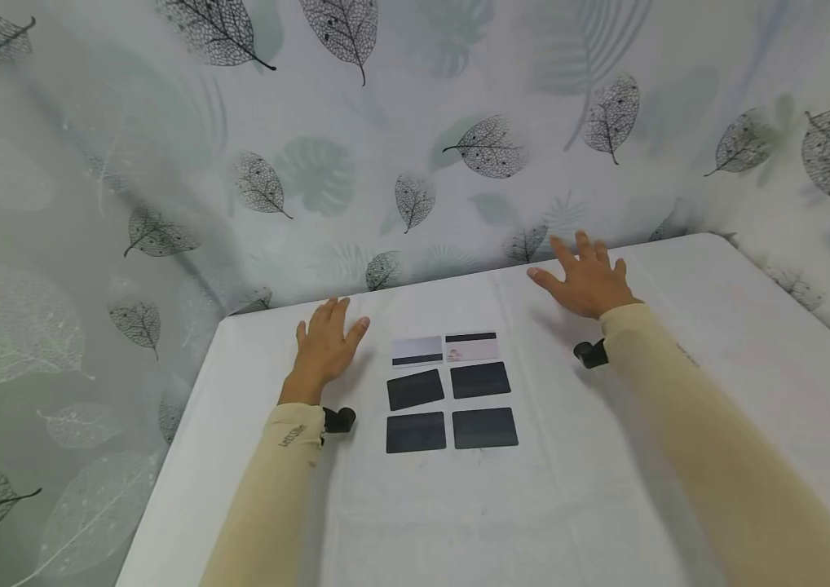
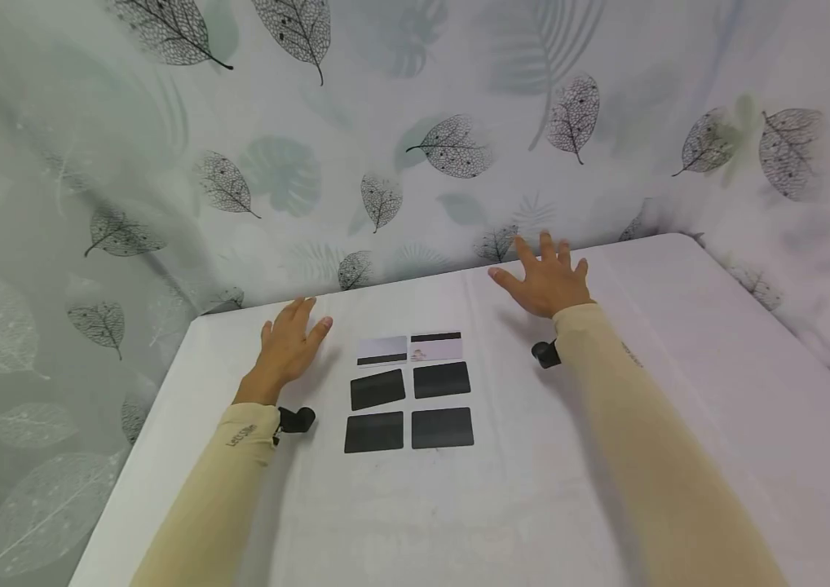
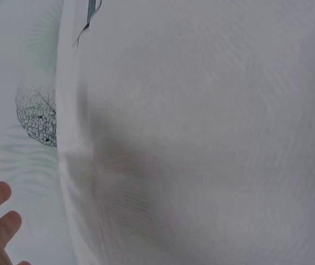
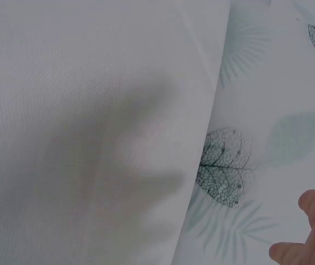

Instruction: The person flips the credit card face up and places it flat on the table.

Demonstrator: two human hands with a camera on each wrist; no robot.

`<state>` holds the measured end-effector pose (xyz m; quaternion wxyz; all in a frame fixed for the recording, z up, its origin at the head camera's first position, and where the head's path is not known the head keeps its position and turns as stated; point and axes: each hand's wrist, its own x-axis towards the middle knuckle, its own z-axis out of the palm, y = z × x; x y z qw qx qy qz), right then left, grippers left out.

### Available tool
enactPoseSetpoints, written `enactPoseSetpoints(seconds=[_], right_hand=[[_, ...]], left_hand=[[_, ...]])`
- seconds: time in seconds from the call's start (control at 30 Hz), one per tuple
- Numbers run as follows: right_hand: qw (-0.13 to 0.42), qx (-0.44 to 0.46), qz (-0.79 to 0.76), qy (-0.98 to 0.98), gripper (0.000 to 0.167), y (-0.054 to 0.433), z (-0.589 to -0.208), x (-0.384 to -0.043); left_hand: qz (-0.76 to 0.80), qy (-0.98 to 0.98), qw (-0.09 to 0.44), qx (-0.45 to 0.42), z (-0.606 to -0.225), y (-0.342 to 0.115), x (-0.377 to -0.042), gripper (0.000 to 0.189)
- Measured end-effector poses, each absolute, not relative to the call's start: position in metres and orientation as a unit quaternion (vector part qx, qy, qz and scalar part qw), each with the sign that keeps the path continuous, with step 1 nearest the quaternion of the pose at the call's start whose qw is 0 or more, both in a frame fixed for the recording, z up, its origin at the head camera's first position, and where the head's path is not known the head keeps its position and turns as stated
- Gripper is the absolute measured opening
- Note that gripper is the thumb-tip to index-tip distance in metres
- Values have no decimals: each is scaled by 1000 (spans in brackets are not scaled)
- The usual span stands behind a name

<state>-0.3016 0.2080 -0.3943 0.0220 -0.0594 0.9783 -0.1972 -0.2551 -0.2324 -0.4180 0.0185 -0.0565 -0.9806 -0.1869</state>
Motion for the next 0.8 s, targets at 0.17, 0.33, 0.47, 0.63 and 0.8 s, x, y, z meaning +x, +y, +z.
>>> enactPoseSetpoints(seconds=[0.17,0.33,0.47,0.63,0.8], right_hand=[[26,-75,-194,978,102,195,-393,-299],[30,-94,-188,977,101,183,-397,-296],[31,-104,-185,977,101,173,-400,-294],[30,-123,-175,976,98,160,-401,-293],[25,-155,-166,974,94,143,-402,-291]], left_hand=[[-189,-979,5,-76,-414,-224,-254,79],[-190,-975,-27,-113,-413,-216,-256,87],[-196,-970,-56,-134,-411,-207,-255,94],[-197,-967,-80,-143,-408,-199,-254,100],[-194,-964,-96,-157,-408,-194,-252,102]])
